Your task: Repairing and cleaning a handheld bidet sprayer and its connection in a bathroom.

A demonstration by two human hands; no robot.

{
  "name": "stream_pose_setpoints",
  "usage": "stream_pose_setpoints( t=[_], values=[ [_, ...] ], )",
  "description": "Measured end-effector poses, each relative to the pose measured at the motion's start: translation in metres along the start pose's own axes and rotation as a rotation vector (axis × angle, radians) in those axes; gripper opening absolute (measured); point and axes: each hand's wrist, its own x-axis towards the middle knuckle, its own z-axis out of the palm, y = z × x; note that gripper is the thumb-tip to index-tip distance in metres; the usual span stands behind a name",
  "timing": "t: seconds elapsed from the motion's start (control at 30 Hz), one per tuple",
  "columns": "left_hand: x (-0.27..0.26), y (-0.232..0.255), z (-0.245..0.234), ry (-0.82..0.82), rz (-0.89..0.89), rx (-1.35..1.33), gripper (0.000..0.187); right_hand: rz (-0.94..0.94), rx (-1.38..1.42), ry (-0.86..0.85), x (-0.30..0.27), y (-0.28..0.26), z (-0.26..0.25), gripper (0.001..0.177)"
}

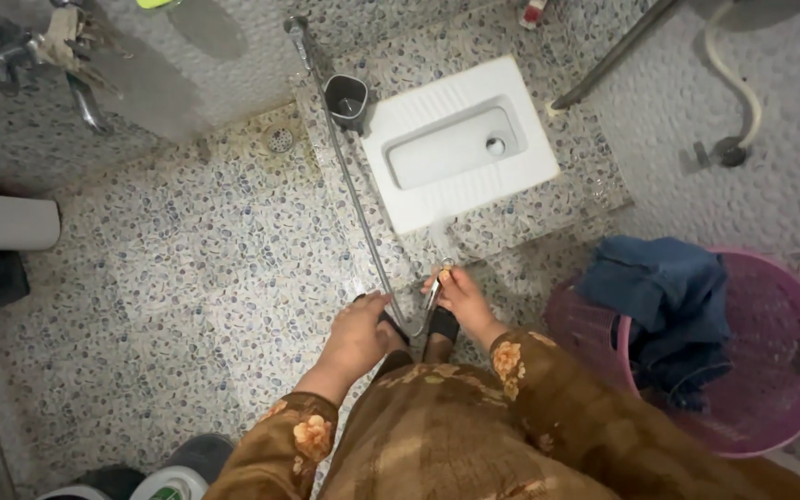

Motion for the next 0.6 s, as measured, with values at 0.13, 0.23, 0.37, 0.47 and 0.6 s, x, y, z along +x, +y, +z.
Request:
stream_pose_setpoints(
  t=[0.13, 0.23, 0.37, 0.47, 0.6],
  values=[
    [-0.001, -0.001, 0.0, -0.011, 0.006, -0.019, 0.054, -0.048, -0.067, 0.003, 0.002, 0.012, -0.002, 0.028],
    [-0.002, -0.005, 0.0, -0.02, 0.052, -0.002, 0.054, -0.112, -0.113, -0.002, 0.001, 0.01, -0.009, 0.028],
    [-0.004, -0.001, -0.006, -0.044, 0.05, -0.006, 0.059, -0.09, -0.117, -0.003, -0.003, 0.002, -0.013, 0.03],
    [-0.004, 0.0, -0.007, -0.063, 0.016, -0.013, 0.057, -0.04, -0.093, 0.044, -0.005, 0.004, -0.011, 0.031],
    [-0.004, -0.005, -0.001, -0.044, 0.032, -0.026, 0.052, -0.058, -0.09, 0.051, -0.006, 0.003, -0.012, 0.032]
  ],
)
